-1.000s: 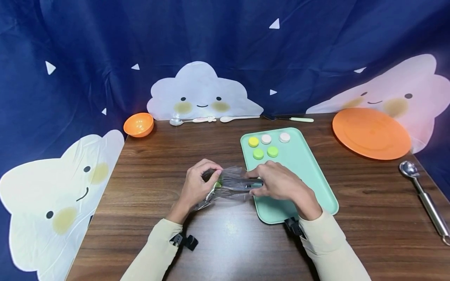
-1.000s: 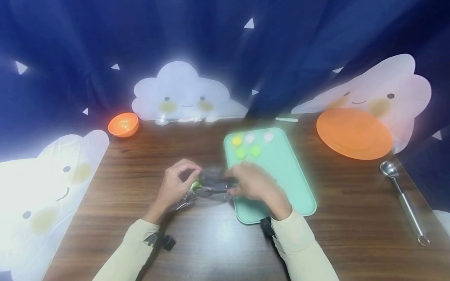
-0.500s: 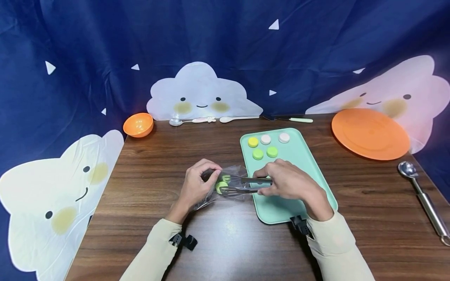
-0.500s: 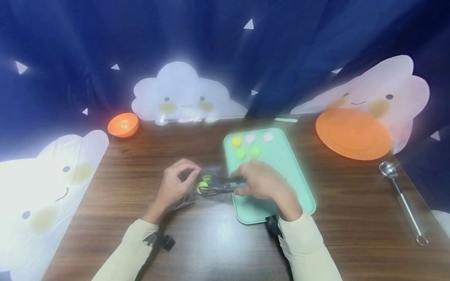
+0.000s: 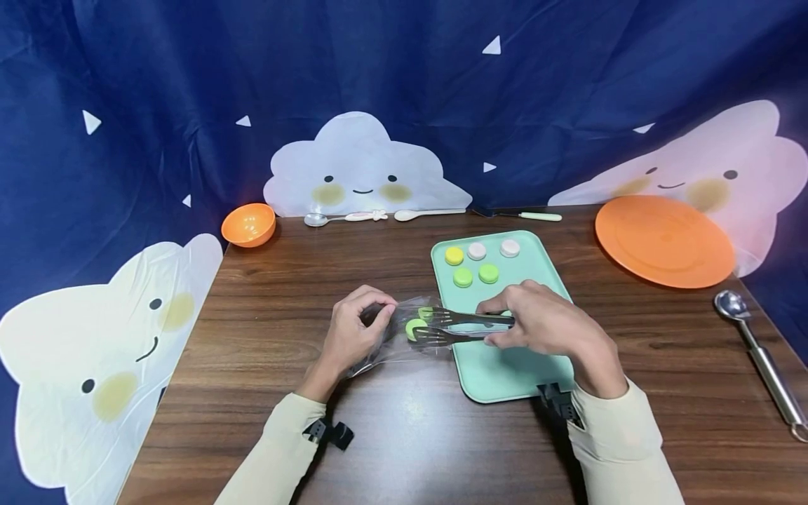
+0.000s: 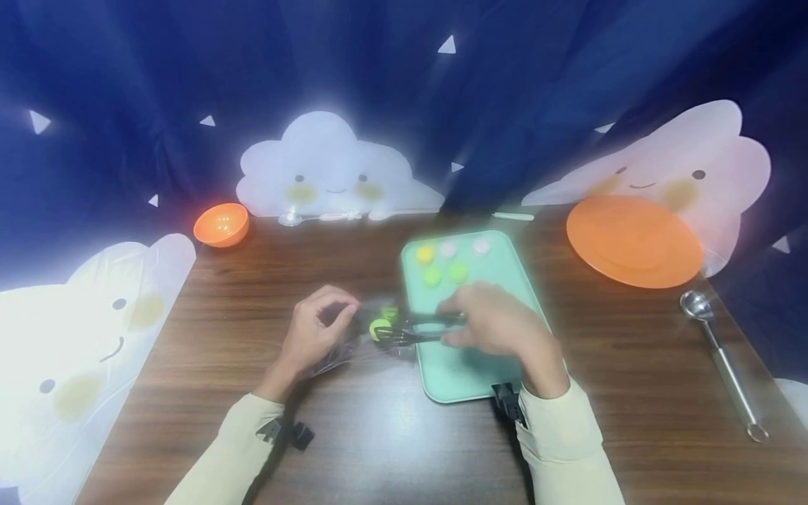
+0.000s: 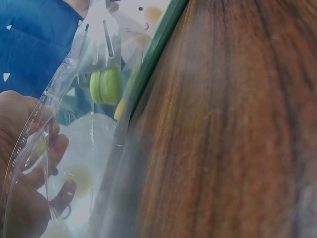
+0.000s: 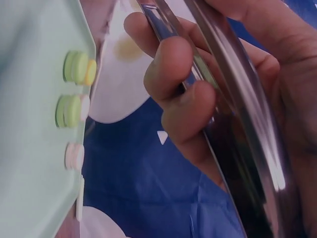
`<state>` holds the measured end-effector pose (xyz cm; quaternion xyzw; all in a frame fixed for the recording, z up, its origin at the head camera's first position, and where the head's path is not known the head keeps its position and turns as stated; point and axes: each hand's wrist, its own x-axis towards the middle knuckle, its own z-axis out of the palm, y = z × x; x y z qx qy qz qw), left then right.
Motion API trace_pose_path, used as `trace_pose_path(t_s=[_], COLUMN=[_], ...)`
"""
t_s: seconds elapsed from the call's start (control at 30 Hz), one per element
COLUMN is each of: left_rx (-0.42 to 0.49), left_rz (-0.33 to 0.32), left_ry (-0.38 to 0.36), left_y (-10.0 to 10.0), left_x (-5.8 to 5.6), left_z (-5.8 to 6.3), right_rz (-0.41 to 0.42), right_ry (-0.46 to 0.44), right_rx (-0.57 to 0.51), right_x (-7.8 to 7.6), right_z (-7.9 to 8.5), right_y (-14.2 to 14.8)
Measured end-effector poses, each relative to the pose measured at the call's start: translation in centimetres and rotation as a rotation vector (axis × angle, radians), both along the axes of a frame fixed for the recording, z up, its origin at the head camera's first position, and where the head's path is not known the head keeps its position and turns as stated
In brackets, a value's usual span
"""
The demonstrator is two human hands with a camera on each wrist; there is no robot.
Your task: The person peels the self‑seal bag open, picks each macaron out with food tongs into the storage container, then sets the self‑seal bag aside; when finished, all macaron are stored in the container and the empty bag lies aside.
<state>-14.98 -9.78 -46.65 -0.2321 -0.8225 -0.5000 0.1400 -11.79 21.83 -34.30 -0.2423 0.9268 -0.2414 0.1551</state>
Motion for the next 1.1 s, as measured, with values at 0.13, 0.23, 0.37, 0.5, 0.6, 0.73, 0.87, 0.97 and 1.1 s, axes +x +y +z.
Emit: trace_pose_path(t_s=[0.13,0.23,0.37,0.5,0.6,0.73,0.87,0.97,1.1], left_rx=[-0.002,0.009,0.02,0.019,0.016,0.015,0.011,0.009,0.015], left_rz=[0.001,0.004,0.018,0.018,0.015,0.013,0.02,0.02,0.013], left_ry=[0.002,-0.001,0.0,0.004,0.009,0.018,0.012,0.003,0.005], left_y=[0.0,0.0,-0.1,-0.3,-0.4,-0.3,-0.4,-0.5,-0.5], left_x=[0.0,0.0,-0.1,-0.1,-0.1,-0.1,-0.1,-0.1,-0.1], left_z=[0.0,0.0,-0.1,0.0,0.1,0.0,0.1,0.2,0.1], right_rz=[-0.023,-0.041,-0.069,-0.095,-0.115,-0.142,-0.177,-0.202,-0.232], right_ry=[0.014,0.019,0.017,0.02,0.027,0.03,0.013,0.009,0.019], right_rx=[0.015,0.028,0.044,0.04,0.029,0.019,0.016,0.018,0.034], right_x=[0.0,0.0,-0.1,0.0,0.0,0.0,-0.2,-0.2,-0.3], right_z=[0.1,0.2,0.3,0.4,0.5,0.3,0.1,-0.2,-0.5], right_y=[0.9,1.5,2.2,2.9,3.6,4.5,5.4,6.2,7.5])
